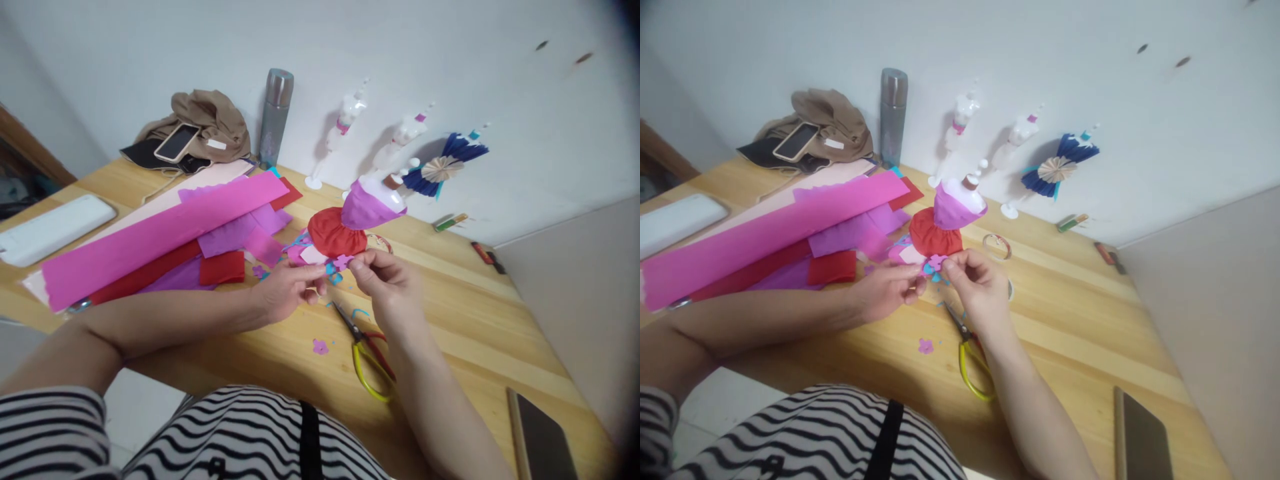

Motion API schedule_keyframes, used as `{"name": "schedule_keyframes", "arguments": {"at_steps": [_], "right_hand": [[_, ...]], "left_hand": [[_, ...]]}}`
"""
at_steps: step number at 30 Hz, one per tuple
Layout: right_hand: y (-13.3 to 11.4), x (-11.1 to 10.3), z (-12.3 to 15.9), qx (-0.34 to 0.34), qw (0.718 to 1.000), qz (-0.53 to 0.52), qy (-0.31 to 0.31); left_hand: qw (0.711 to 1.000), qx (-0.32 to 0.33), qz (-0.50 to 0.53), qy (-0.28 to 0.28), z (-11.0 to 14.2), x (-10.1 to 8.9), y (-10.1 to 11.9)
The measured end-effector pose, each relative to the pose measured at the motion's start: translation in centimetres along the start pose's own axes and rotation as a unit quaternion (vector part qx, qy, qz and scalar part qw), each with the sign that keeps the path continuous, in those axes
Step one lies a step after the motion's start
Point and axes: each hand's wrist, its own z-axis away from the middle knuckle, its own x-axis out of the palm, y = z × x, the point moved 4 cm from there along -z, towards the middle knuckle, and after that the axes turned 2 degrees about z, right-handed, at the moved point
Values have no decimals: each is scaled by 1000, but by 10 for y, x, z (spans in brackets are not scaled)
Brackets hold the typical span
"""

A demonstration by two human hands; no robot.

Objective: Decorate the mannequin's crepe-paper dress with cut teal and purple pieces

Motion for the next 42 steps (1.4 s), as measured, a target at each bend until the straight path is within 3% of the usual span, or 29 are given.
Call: {"name": "schedule_keyframes", "arguments": {"at_steps": [3,8,17,23,35,42], "right_hand": [[1,2,1,6,1000,5,-12],[4,1,6,-35,996,83,21],[-1,4,15,-72,984,161,-12],[1,7,15,-77,984,153,-51],[-6,9,18,-95,981,170,-5],[0,2,13,-50,993,108,-20]], "left_hand": [[1000,1,-1,3,0,0,0],[1000,12,12,-6,1,3,4],[998,25,-53,-2,-1,1,0],[997,50,-56,18,-5,-5,-3],[997,47,-62,16,-4,-6,-6],[999,34,-40,3,-2,-2,-1]]}}
